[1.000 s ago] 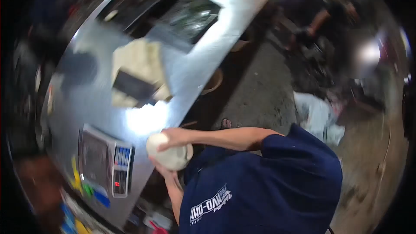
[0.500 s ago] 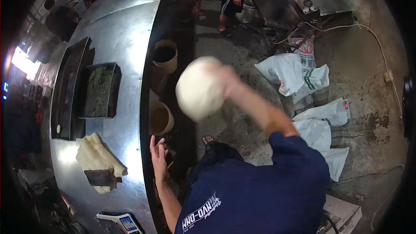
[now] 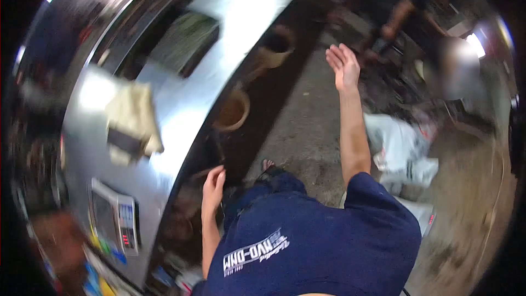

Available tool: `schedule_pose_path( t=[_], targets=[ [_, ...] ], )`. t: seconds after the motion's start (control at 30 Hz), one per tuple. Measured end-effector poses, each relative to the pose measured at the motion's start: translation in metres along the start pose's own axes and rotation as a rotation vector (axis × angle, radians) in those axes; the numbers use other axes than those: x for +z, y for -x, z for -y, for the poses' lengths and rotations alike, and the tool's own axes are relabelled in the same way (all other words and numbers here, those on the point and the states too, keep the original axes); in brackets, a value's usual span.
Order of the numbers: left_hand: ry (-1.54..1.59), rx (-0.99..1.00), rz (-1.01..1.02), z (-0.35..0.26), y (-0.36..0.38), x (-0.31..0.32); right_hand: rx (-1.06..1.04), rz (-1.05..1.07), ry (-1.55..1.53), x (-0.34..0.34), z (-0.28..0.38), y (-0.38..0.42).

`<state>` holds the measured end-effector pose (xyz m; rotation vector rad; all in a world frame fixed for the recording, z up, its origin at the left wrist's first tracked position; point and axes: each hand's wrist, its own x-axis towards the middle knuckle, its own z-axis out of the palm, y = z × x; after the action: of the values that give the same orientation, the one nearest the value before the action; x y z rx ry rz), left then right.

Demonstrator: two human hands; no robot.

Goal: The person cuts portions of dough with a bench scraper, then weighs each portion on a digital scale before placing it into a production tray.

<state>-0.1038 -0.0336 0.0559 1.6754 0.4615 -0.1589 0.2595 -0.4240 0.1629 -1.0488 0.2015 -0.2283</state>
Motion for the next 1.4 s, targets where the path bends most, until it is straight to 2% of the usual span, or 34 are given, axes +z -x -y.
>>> schedule_pose_path(
  t=[0.07,0.13,0.27,0.37,0.5,0.53,0.63,0.73,0.77,0.83,0.9,1.0,1.07,1.17,1.27,1.33,1.4],
  targets=[
    [-0.005,0.018,-0.053,0.006,0.010,-0.012,0.256,0.106,0.113,0.054,-0.095,0.043],
    [0.064,-0.054,-0.113,-0.001,0.025,-0.028,0.473,0.336,0.245,0.117,-0.175,0.107],
    [0.082,-0.106,-0.251,0.019,0.058,-0.068,0.784,1.039,0.422,0.247,-0.254,0.240],
    [0.122,-0.180,-0.342,0.044,0.088,-0.110,0.313,1.315,0.698,0.328,-0.321,0.294],
    [0.198,-0.202,-0.592,0.080,0.129,-0.168,-0.322,1.223,0.898,0.425,-0.402,0.328],
    [0.239,-0.219,-0.649,0.091,0.135,-0.183,-0.491,1.195,0.964,0.442,-0.413,0.337],
    [0.298,-0.221,-0.732,0.104,0.141,-0.225,-0.823,1.051,1.343,0.472,-0.418,0.374],
    [0.268,-0.175,-0.674,0.102,0.130,-0.271,-0.162,1.246,1.163,0.502,-0.413,0.364],
    [0.263,-0.111,-0.647,0.115,0.118,-0.283,-0.279,1.450,1.216,0.517,-0.409,0.356],
    [0.241,-0.029,-0.640,0.109,0.094,-0.309,-0.463,1.508,1.227,0.554,-0.373,0.362],
    [0.196,0.021,-0.601,0.093,0.071,-0.333,-0.590,1.468,1.044,0.593,-0.361,0.360],
    [0.134,0.091,-0.560,0.063,0.019,-0.367,-0.767,1.563,1.136,0.629,-0.400,0.340],
    [0.136,0.134,-0.549,0.057,-0.014,-0.384,-0.723,1.575,1.296,0.621,-0.453,0.337],
    [0.082,0.126,-0.719,0.043,-0.043,-0.411,-0.780,1.598,1.306,0.626,-0.470,0.355],
    [-0.051,0.113,-0.910,0.064,-0.096,-0.441,-0.792,1.586,1.268,0.620,-0.482,0.359],
    [-0.154,-0.017,-0.940,0.058,-0.129,-0.460,-0.767,1.588,1.247,0.619,-0.490,0.366],
    [-0.262,-0.045,-0.905,0.067,-0.169,-0.475,-0.763,1.578,1.276,0.622,-0.498,0.367]
  ],
)
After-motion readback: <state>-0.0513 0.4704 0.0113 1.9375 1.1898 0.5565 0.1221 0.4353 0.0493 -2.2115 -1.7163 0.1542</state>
